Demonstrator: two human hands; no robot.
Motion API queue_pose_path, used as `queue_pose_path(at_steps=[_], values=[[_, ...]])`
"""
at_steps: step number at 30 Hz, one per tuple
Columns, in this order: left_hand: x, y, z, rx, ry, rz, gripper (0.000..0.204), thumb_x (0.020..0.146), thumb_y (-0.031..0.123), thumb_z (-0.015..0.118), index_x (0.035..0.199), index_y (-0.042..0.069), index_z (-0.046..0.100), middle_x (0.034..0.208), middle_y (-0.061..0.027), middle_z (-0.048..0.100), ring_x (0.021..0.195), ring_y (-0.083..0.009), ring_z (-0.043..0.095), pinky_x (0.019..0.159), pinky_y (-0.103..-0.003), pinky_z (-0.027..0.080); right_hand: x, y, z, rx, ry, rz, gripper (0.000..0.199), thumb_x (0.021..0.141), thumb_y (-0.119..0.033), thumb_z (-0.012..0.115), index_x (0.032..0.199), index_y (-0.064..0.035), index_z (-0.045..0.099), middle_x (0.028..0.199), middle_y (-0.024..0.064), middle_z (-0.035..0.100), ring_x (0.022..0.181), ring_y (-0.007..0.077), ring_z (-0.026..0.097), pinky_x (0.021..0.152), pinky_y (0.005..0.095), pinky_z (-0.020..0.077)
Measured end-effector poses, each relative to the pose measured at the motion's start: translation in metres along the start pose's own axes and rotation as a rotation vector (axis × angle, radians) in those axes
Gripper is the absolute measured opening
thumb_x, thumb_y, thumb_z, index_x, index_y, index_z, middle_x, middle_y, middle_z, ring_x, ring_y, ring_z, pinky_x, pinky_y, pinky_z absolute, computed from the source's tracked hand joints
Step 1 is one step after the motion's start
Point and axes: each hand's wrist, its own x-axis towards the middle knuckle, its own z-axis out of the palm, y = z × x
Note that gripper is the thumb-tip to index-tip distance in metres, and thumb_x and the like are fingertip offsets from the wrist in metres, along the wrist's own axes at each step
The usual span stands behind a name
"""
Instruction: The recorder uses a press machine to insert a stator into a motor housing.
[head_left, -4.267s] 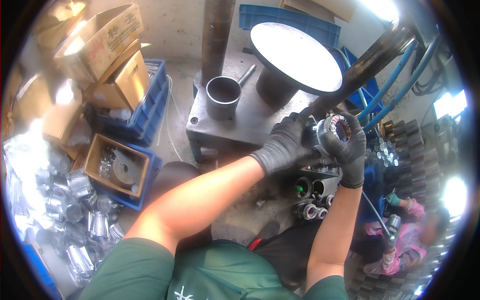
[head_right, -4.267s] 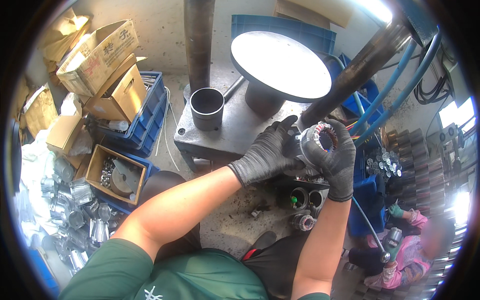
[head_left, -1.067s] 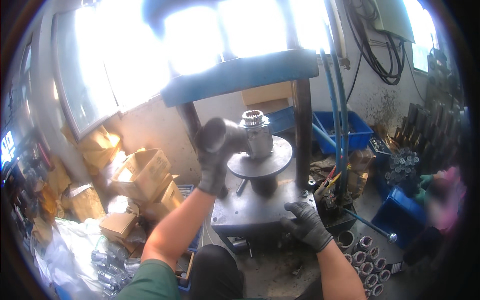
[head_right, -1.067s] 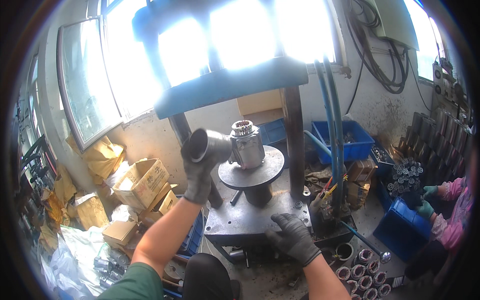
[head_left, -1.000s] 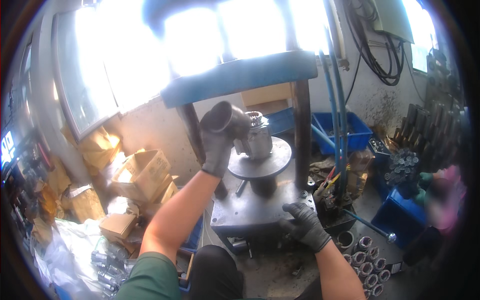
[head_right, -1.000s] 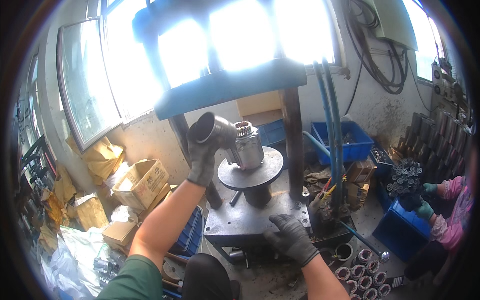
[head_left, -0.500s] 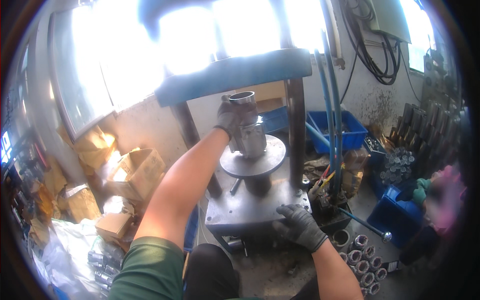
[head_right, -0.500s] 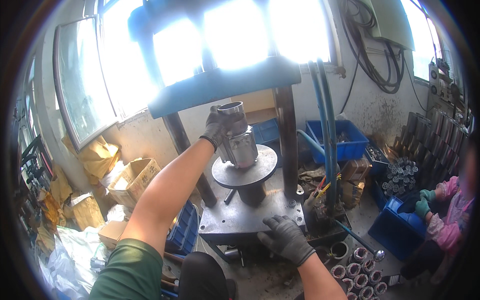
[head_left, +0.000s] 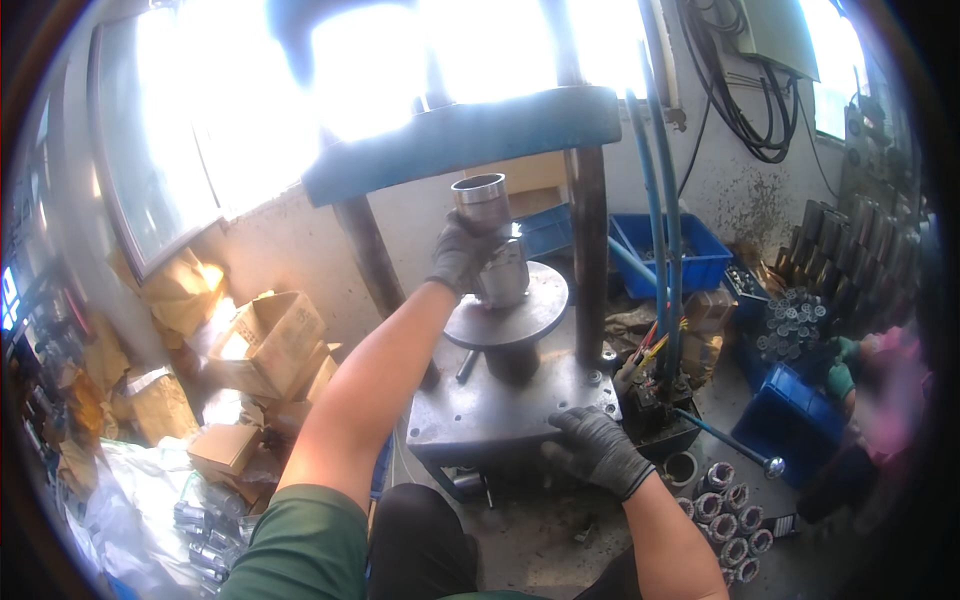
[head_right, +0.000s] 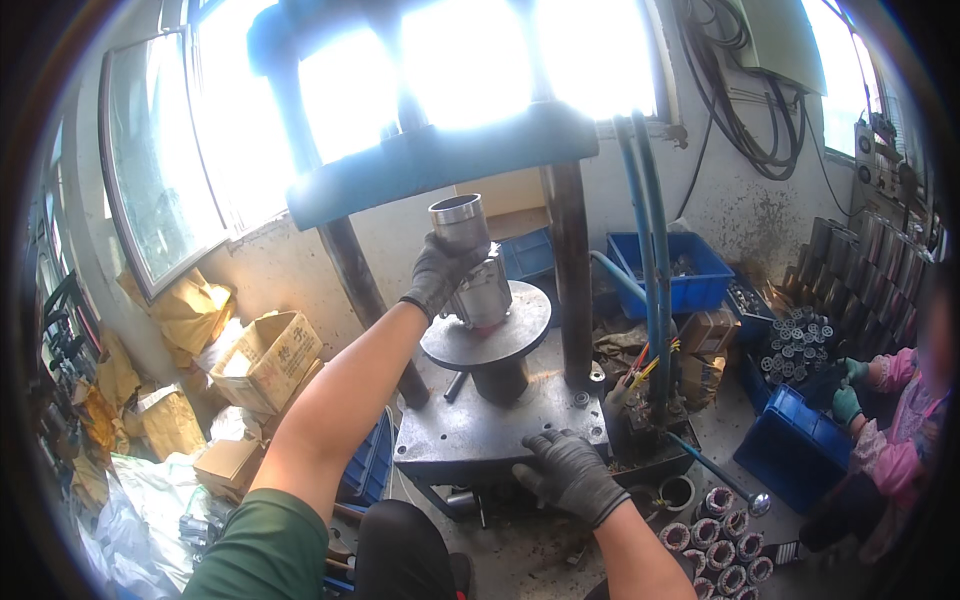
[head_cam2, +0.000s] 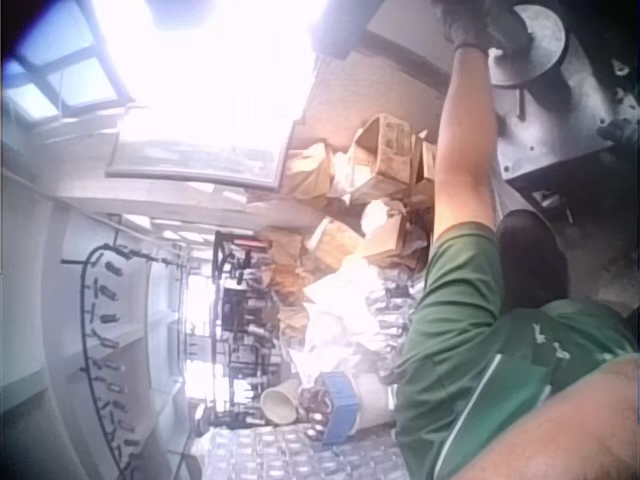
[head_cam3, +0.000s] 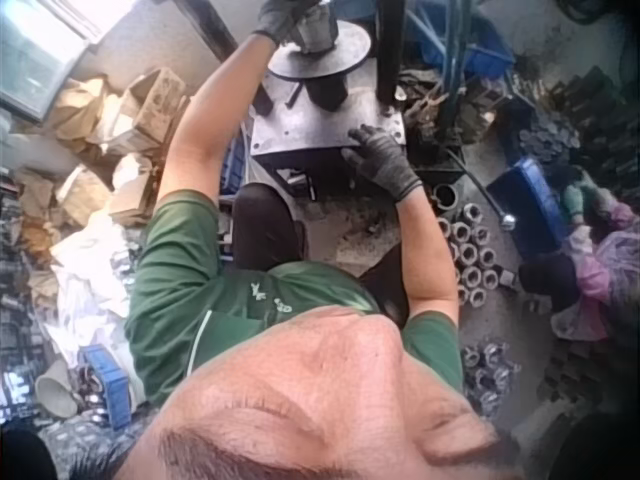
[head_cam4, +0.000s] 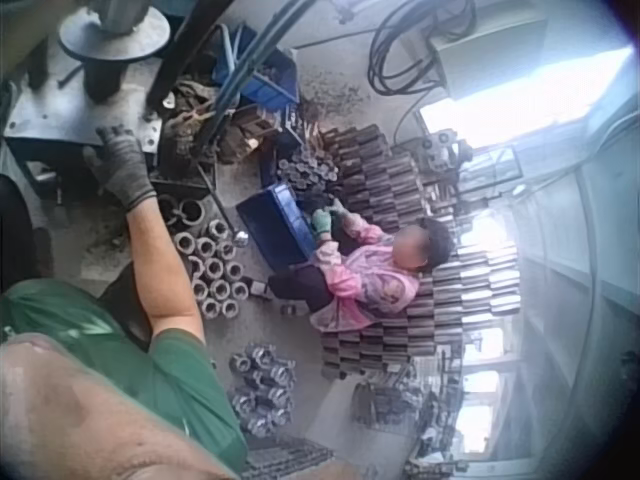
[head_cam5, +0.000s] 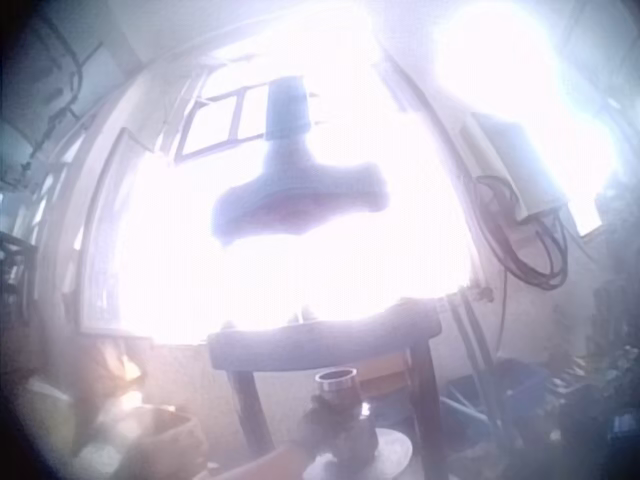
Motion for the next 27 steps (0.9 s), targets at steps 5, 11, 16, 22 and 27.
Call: queue_pose_path(at_steps=[5, 11, 16, 22, 27], values=[[-0.018, 0.026, -0.002, -0.148, -0.095, -0.044, 0.073, 0.078, 0.032, 0.095, 0.13, -0.002, 0.055, 0.118, -0.0134, 0.072, 0.105, -0.0191, 0.072, 0.091, -0.033, 0.061, -0.006, -0.01, -0.019, 0.003, -0.042, 0.066, 0.047, 0.09, -0.035, 0.077, 0.123, -0.001, 0.071, 0.116, 0.0233, 0.072, 0.11, 0.0435, 0.068, 0.098, 0.0507, 0.0549], [0.007, -0.009, 0.002, -0.135, -0.062, -0.023, 0.074, 0.078, 0.034, 0.094, 0.131, -0.001, 0.056, 0.12, -0.0152, 0.072, 0.107, -0.0207, 0.072, 0.092, -0.034, 0.061, -0.013, -0.037, -0.063, -0.01, 0.124, -0.017, 0.044, 0.084, -0.027, 0.08, 0.118, -0.0012, 0.071, 0.109, 0.0211, 0.072, 0.103, 0.0425, 0.069, 0.092, 0.05, 0.0556], [-0.001, 0.006, 0.002, 0.044, 0.01, -0.056, 0.075, 0.077, 0.038, 0.094, 0.13, 0.0, 0.058, 0.122, -0.0156, 0.073, 0.109, -0.0232, 0.074, 0.094, -0.036, 0.061, -0.037, -0.058, -0.134, -0.262, 0.232, 0.044, 0.037, 0.081, -0.023, 0.083, 0.111, -0.0034, 0.074, 0.105, 0.0175, 0.073, 0.1, 0.039, 0.069, 0.092, 0.0473, 0.0552], [0.0, 0.017, 0.0, 0.153, -0.008, -0.124, 0.071, 0.078, 0.037, 0.093, 0.131, 0.002, 0.062, 0.122, -0.0173, 0.075, 0.109, -0.0263, 0.076, 0.094, -0.039, 0.061, -0.1, -0.027, -0.214, -0.578, -0.375, 0.452, 0.051, 0.089, -0.047, 0.075, 0.117, -0.0043, 0.076, 0.114, 0.0193, 0.074, 0.105, 0.0374, 0.073, 0.094, 0.0478, 0.0571], [-0.008, 0.021, -0.004, 0.213, -0.081, -0.152, 0.099, 0.071, 0.053, 0.094, 0.147, 0.005, 0.051, 0.136, -0.0202, 0.068, 0.132, -0.036, 0.062, 0.113, -0.045, 0.049, -0.132, -0.037, -0.192, -0.454, -0.773, 0.563, 0.062, 0.09, -0.058, 0.073, 0.129, -0.0104, 0.076, 0.112, 0.0202, 0.077, 0.11, 0.037, 0.073, 0.098, 0.0447, 0.0563]])
